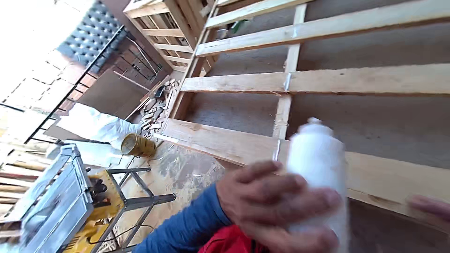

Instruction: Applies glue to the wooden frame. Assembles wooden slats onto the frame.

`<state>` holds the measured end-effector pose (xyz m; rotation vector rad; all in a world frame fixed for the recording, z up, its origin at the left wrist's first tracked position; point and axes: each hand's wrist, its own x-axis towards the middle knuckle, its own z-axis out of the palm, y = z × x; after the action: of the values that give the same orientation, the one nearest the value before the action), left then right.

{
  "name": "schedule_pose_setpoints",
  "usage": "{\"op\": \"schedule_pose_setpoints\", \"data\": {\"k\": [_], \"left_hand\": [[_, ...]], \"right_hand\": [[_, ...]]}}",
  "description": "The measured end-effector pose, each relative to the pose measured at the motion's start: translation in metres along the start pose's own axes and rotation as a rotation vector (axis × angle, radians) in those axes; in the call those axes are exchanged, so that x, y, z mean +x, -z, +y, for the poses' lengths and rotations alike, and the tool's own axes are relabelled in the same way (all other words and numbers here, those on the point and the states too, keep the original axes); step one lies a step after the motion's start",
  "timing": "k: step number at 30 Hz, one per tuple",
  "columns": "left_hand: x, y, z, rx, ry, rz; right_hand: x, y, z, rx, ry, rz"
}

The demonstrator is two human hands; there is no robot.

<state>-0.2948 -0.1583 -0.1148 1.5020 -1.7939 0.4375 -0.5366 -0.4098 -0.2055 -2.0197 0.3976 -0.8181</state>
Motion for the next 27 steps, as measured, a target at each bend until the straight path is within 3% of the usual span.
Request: {"op": "schedule_pose_setpoints", "data": {"k": [3,5,8,10,13,16,20,24,27], "left_hand": [[-0.033,-0.006,0.01,-0.051,-0.071,0.013],[-0.061,-0.005,0.016,-0.034,-0.083,-0.036],[-0.119,0.0,0.014,-0.231,0.173,0.035],[-0.159,0.027,0.006,-0.223,0.366,0.109],[-0.213,0.084,-0.015,-0.217,0.617,0.087],[-0.259,0.14,-0.04,-0.393,0.794,0.029],[-0.296,0.223,-0.075,-0.503,0.895,0.279],[-0.319,0.29,-0.116,-0.542,0.88,0.407],[-0.333,0.314,-0.157,-0.64,0.851,0.42]], "right_hand": [[-0.005,-0.075,-0.049,0.614,-0.271,-0.276],[-0.02,-0.141,-0.055,1.07,-0.401,-0.315],[-0.023,-0.194,-0.067,0.961,-0.383,-0.121],[0.004,-0.221,-0.113,0.778,-0.398,-0.087],[0.018,-0.284,-0.158,0.621,-0.312,-0.151],[0.032,-0.347,-0.229,0.469,-0.493,-0.284],[0.025,-0.455,-0.251,0.438,-0.294,-0.347],[0.054,-0.519,-0.288,0.318,-0.315,-0.614],[0.052,-0.591,-0.259,0.38,-0.09,-0.554]]}}
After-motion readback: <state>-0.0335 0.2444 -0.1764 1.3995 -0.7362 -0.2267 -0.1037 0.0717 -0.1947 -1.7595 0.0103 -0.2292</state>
